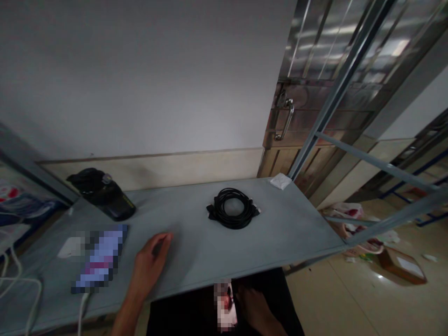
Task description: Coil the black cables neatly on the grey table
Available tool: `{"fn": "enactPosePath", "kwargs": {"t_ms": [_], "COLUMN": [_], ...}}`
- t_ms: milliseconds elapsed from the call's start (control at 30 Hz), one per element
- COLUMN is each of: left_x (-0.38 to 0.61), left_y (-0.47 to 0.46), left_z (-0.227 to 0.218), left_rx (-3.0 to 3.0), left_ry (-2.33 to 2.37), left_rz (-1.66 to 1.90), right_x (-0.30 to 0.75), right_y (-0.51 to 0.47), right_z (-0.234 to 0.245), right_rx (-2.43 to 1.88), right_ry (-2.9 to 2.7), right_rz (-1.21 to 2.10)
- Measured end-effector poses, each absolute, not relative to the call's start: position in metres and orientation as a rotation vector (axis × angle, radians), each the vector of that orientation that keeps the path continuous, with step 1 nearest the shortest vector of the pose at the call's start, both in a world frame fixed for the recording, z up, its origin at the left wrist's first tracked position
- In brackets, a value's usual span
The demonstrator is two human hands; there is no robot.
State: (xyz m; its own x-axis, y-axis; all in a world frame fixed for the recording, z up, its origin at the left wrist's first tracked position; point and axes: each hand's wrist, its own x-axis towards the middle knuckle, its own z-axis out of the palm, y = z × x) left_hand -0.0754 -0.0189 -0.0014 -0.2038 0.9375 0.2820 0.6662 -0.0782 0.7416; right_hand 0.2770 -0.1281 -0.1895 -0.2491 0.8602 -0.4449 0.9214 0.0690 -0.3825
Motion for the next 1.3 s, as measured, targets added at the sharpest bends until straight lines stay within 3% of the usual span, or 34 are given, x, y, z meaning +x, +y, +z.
{"fn": "enactPosePath", "kwargs": {"t_ms": [167, 333, 533, 633, 767, 867, 1067, 1300], "left_x": [-0.035, -0.023, -0.022, -0.019, -0.017, -0.017, -0.017, -0.015], "left_y": [-0.056, -0.064, -0.064, -0.064, -0.065, -0.065, -0.066, -0.065], "left_z": [-0.015, -0.023, -0.026, -0.028, -0.03, -0.03, -0.028, -0.025], "left_rx": [1.856, 2.048, 2.166, 2.237, 2.292, 2.312, 2.332, 2.33], "left_ry": [1.702, 1.717, 1.741, 1.76, 1.79, 1.805, 1.792, 1.836], "left_rz": [1.156, 1.211, 1.231, 1.196, 1.206, 1.207, 1.223, 1.206], "right_x": [0.31, 0.323, 0.323, 0.325, 0.317, 0.302, 0.282, 0.313], "right_y": [-0.153, -0.172, -0.156, -0.121, -0.046, 0.011, 0.067, 0.079], "right_z": [-0.178, -0.159, -0.079, -0.025, 0.019, 0.023, -0.006, -0.025], "right_rx": [2.018, 1.916, 1.926, 1.948, 1.979, 1.925, 1.751, 1.757], "right_ry": [2.27, 2.333, 2.701, 3.079, 3.36, 3.295, 3.058, 3.02], "right_rz": [-1.046, -1.054, -1.101, -0.952, -0.322, -0.046, -0.082, 0.091]}}
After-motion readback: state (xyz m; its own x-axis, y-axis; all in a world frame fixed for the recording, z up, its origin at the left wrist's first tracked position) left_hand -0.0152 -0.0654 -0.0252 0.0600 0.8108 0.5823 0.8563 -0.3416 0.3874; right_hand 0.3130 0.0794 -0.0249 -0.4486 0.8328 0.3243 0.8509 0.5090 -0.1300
